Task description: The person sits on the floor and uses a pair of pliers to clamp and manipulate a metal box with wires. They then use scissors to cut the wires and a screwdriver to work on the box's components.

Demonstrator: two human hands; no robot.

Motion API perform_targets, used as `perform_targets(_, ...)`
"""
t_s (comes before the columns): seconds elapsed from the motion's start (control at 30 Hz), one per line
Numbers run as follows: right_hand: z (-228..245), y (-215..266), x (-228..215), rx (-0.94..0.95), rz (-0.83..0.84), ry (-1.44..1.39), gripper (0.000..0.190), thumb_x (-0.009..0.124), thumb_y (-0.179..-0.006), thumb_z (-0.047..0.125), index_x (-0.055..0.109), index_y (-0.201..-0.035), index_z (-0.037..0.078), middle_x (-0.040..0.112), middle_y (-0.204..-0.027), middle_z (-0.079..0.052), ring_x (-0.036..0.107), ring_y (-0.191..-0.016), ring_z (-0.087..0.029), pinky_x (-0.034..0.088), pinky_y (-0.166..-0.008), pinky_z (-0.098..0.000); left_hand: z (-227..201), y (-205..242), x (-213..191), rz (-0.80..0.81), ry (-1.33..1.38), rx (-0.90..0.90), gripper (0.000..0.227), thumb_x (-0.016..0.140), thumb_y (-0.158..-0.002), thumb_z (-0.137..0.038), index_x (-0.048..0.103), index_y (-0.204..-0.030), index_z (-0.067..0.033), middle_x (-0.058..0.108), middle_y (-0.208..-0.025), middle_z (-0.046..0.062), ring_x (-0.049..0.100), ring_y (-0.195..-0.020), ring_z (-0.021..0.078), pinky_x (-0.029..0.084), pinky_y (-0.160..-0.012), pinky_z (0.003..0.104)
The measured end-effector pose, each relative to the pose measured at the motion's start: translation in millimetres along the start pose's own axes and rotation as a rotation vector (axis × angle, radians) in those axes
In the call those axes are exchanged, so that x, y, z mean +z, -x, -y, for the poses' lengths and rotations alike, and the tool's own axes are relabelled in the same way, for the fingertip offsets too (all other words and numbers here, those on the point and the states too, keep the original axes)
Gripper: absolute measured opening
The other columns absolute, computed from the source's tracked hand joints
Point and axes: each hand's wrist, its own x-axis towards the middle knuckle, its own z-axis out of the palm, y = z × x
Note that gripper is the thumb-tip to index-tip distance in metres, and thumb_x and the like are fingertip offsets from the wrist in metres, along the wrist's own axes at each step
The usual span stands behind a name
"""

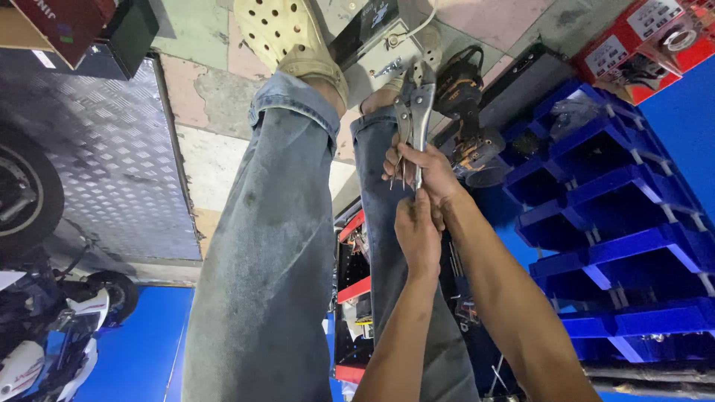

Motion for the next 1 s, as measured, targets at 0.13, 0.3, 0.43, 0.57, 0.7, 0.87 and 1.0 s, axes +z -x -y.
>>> perform_targets(0.13, 0, 5, 4, 0.035, -0.011, 0.044, 0.02, 0.071, -0.093, 0.015, 0.064, -0.104, -0.001, 0.054, -0.057, -0.013, 0.067, -0.055, -0.027, 0.064, -0.067, -0.0404, 3, -2, -3, 0.059, 0.09, -0.004, 0.043, 0.049, -0.112, -0.039, 0.059, -0.084, -0.0064, 0.064, -0.067, 0.011, 0.062, -0.051, 0.0172, 0.044, -0.04, 0.025)
perform_targets(0.3, 15, 5, -7, 0.074, 0.062, 0.063, 0.019, 0.074, -0.089, 0.015, 0.065, -0.099, 0.003, 0.051, -0.058, -0.009, 0.062, -0.055, -0.02, 0.06, -0.068, -0.0353, 5, -10, -12, 0.32, 0.306, -0.128, 0.044, 0.054, -0.11, -0.044, 0.062, -0.099, -0.0024, 0.071, -0.083, 0.017, 0.068, -0.064, 0.0211, 0.047, -0.045, 0.025)
perform_targets(0.43, 33, 10, -2, 0.061, 0.076, 0.259, 0.015, 0.078, -0.087, 0.009, 0.068, -0.095, 0.0, 0.064, -0.067, -0.012, 0.071, -0.064, -0.022, 0.063, -0.07, -0.0392, 1, -19, -14, 0.205, 0.114, -0.195, 0.039, 0.077, -0.094, -0.032, 0.069, -0.106, 0.0036, 0.075, -0.084, 0.018, 0.07, -0.064, 0.0183, 0.046, -0.046, 0.022)
perform_targets(0.57, 40, 15, 18, 0.022, 0.023, 0.435, 0.017, 0.085, -0.082, 0.008, 0.07, -0.086, 0.002, 0.064, -0.067, -0.009, 0.067, -0.06, -0.019, 0.059, -0.059, -0.0298, -17, -17, -7, -0.205, -0.437, 0.137, 0.031, 0.092, -0.069, -0.024, 0.068, -0.08, -0.0079, 0.07, -0.068, 0.012, 0.072, -0.066, 0.0304, 0.051, -0.052, 0.036)
perform_targets(0.7, 39, 10, 20, 0.017, 0.014, 0.427, 0.014, 0.084, -0.085, 0.009, 0.071, -0.087, 0.004, 0.065, -0.069, -0.007, 0.069, -0.061, -0.017, 0.06, -0.058, -0.0304, -11, -24, -12, -0.198, -0.435, 0.176, 0.033, 0.09, -0.071, -0.026, 0.067, -0.084, -0.0063, 0.072, -0.073, 0.015, 0.073, -0.074, 0.0361, 0.054, -0.062, 0.044)
perform_targets(0.87, 50, 18, 27, 0.067, 0.05, 0.411, 0.015, 0.084, -0.085, 0.009, 0.07, -0.086, 0.003, 0.066, -0.067, -0.004, 0.07, -0.059, -0.015, 0.062, -0.056, -0.0265, -22, -30, -27, 0.295, -0.145, -0.113, 0.03, 0.064, -0.099, -0.034, 0.076, -0.087, -0.0091, 0.07, -0.066, 0.007, 0.062, -0.05, 0.0114, 0.046, -0.045, 0.021)
perform_targets(1.0, 38, 9, 3, 0.077, 0.06, 0.428, 0.014, 0.083, -0.088, 0.007, 0.071, -0.088, 0.0, 0.069, -0.073, -0.012, 0.072, -0.061, -0.021, 0.061, -0.05, -0.0296, -5, -42, -28, 0.179, -0.257, -0.093, 0.038, 0.088, -0.08, -0.037, 0.078, -0.09, -0.0024, 0.073, -0.069, 0.011, 0.066, -0.053, 0.0147, 0.051, -0.046, 0.024)
